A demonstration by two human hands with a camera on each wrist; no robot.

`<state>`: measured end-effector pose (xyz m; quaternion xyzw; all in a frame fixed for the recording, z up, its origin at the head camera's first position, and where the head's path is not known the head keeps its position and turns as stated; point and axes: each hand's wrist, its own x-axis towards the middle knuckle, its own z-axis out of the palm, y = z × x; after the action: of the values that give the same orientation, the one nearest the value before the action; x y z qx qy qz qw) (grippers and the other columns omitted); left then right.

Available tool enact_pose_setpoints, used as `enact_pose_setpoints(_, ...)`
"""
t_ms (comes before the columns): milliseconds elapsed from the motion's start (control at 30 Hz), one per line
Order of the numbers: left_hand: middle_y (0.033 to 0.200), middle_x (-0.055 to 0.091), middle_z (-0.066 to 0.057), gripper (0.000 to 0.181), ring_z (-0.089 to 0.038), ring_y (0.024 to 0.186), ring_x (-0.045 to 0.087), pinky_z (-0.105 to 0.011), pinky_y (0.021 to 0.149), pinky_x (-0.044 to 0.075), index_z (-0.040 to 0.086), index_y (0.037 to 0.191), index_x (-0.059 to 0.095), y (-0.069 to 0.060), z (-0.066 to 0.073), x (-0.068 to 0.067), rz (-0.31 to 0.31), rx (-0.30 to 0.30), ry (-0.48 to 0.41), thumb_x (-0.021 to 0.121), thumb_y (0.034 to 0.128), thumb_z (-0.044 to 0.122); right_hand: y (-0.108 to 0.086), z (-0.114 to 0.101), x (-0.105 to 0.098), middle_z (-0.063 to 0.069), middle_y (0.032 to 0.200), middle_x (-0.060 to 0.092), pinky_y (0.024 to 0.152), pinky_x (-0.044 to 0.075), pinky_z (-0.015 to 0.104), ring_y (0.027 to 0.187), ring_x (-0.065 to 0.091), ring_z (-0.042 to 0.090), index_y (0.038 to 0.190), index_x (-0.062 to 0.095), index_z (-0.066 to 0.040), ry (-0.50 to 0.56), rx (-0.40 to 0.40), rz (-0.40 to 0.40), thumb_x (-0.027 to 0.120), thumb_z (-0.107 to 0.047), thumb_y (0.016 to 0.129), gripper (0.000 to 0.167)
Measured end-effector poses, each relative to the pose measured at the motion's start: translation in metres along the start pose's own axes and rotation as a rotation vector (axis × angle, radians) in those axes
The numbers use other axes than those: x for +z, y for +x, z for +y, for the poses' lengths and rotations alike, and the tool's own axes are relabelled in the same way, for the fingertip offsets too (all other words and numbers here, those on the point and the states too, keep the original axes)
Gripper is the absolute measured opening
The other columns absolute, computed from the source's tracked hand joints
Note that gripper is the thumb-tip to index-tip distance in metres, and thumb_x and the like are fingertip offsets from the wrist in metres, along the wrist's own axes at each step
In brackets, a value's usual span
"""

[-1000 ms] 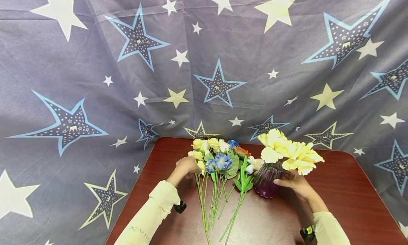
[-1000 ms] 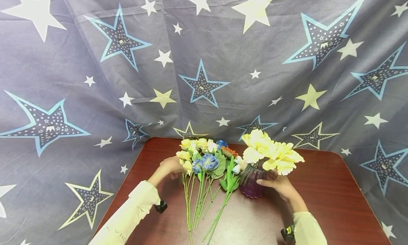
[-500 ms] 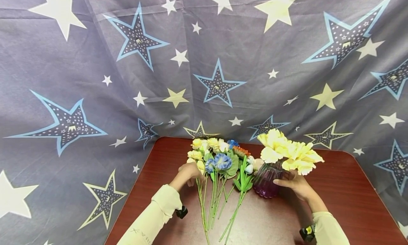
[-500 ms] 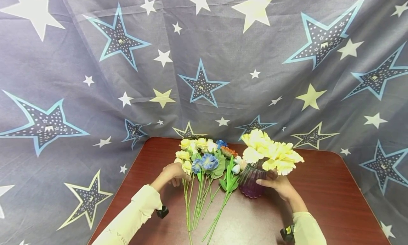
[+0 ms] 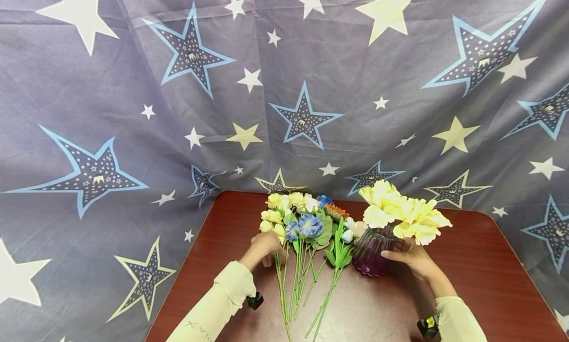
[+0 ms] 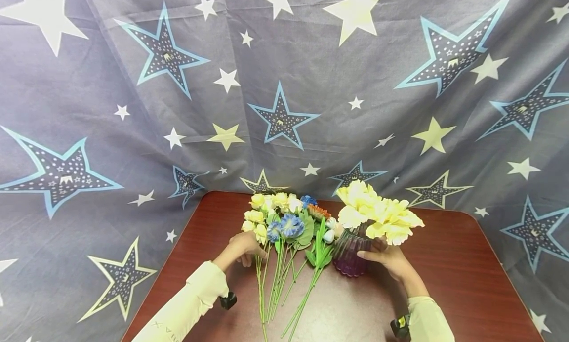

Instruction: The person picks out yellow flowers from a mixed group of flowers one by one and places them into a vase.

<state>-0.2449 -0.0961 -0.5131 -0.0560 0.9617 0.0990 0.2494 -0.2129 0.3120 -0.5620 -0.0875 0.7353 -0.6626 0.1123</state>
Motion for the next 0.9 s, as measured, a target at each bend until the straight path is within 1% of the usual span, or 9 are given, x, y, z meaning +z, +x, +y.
enact_pose_setpoints(100,0.069,0.076,-0.009,0.045,-0.02,0.065,0.076,-0.031,0.063,0.056,0.008,0.085,0.072,0.0,0.002,0.003,0.025,-0.016,0.033,0.083,0.0808,0.052,0.0,-0.001,0.0,-0.013,0.106,0.073,0.09,0.052,0.015,0.105,0.066,-0.001,0.115,0.065,-0.012,-0.005,0.009,0.007,0.074,0.0,0.088,0.031)
enact_pose_setpoints(200,0.068,0.076,-0.007,0.05,-0.018,0.065,0.076,-0.031,0.062,0.058,0.008,0.084,0.069,0.0,0.004,0.008,0.031,-0.03,0.05,0.082,0.0796,0.056,0.0,-0.001,0.0,-0.013,0.106,0.072,0.09,0.052,0.015,0.105,0.066,-0.001,0.115,0.065,-0.011,-0.009,0.013,0.014,0.075,-0.001,0.088,0.031)
enact_pose_setpoints(333,0.068,0.076,-0.007,0.048,-0.018,0.067,0.077,-0.031,0.06,0.058,0.009,0.081,0.067,0.002,0.005,0.014,0.033,-0.043,0.051,0.082,0.0809,0.055,0.0,-0.001,0.0,-0.013,0.107,0.072,0.091,0.051,0.014,0.106,0.065,-0.002,0.118,0.064,-0.008,-0.014,0.012,0.012,0.074,-0.001,0.088,0.032)
enact_pose_setpoints(433,0.068,0.076,-0.006,0.046,-0.017,0.066,0.076,-0.032,0.061,0.058,0.01,0.082,0.066,0.004,0.006,0.017,0.039,-0.045,0.067,0.081,0.0819,0.053,0.0,0.0,-0.001,-0.014,0.107,0.072,0.091,0.051,0.014,0.106,0.065,-0.003,0.118,0.065,-0.007,-0.012,0.014,0.01,0.074,-0.001,0.088,0.032)
enact_pose_setpoints(533,0.065,0.074,-0.005,0.047,-0.016,0.064,0.076,-0.032,0.061,0.059,0.009,0.089,0.068,0.007,0.006,0.02,0.047,-0.046,0.09,0.081,0.0822,0.053,-0.001,0.0,-0.001,-0.014,0.108,0.072,0.091,0.051,0.013,0.107,0.065,-0.004,0.118,0.064,-0.008,-0.01,0.013,0.009,0.074,-0.001,0.088,0.032)
enact_pose_setpoints(567,0.064,0.073,-0.005,0.048,-0.016,0.063,0.076,-0.032,0.061,0.059,0.007,0.097,0.069,0.008,0.006,0.02,0.051,-0.045,0.094,0.081,0.0825,0.052,-0.001,0.001,-0.001,-0.014,0.108,0.072,0.091,0.051,0.013,0.107,0.065,-0.003,0.118,0.065,-0.009,-0.006,0.011,0.009,0.074,0.0,0.088,0.032)
enact_pose_setpoints(700,0.062,0.072,-0.005,0.049,-0.016,0.058,0.074,-0.032,0.059,0.059,0.007,0.107,0.071,0.012,0.005,0.024,0.067,-0.055,0.097,0.081,0.0828,0.048,-0.001,0.001,-0.001,-0.013,0.108,0.072,0.091,0.052,0.014,0.106,0.066,-0.002,0.117,0.065,-0.008,0.002,-0.002,0.001,0.073,0.001,0.089,0.031)
enact_pose_setpoints(733,0.063,0.072,-0.005,0.052,-0.016,0.058,0.074,-0.033,0.058,0.059,0.005,0.114,0.07,0.013,0.004,0.025,0.069,-0.059,0.093,0.081,0.0832,0.046,-0.001,0.001,0.0,-0.013,0.108,0.073,0.091,0.052,0.014,0.106,0.066,-0.001,0.117,0.065,-0.008,0.002,-0.006,-0.001,0.072,0.001,0.089,0.031)
enact_pose_setpoints(900,0.064,0.072,-0.006,0.059,-0.016,0.057,0.073,-0.033,0.057,0.058,0.003,0.127,0.065,0.016,0.003,0.028,0.061,-0.07,0.071,0.08,0.085,0.041,0.0,0.001,0.0,-0.013,0.108,0.073,0.091,0.051,0.014,0.107,0.066,-0.001,0.116,0.067,-0.012,0.012,-0.023,-0.014,0.072,0.002,0.089,0.03)
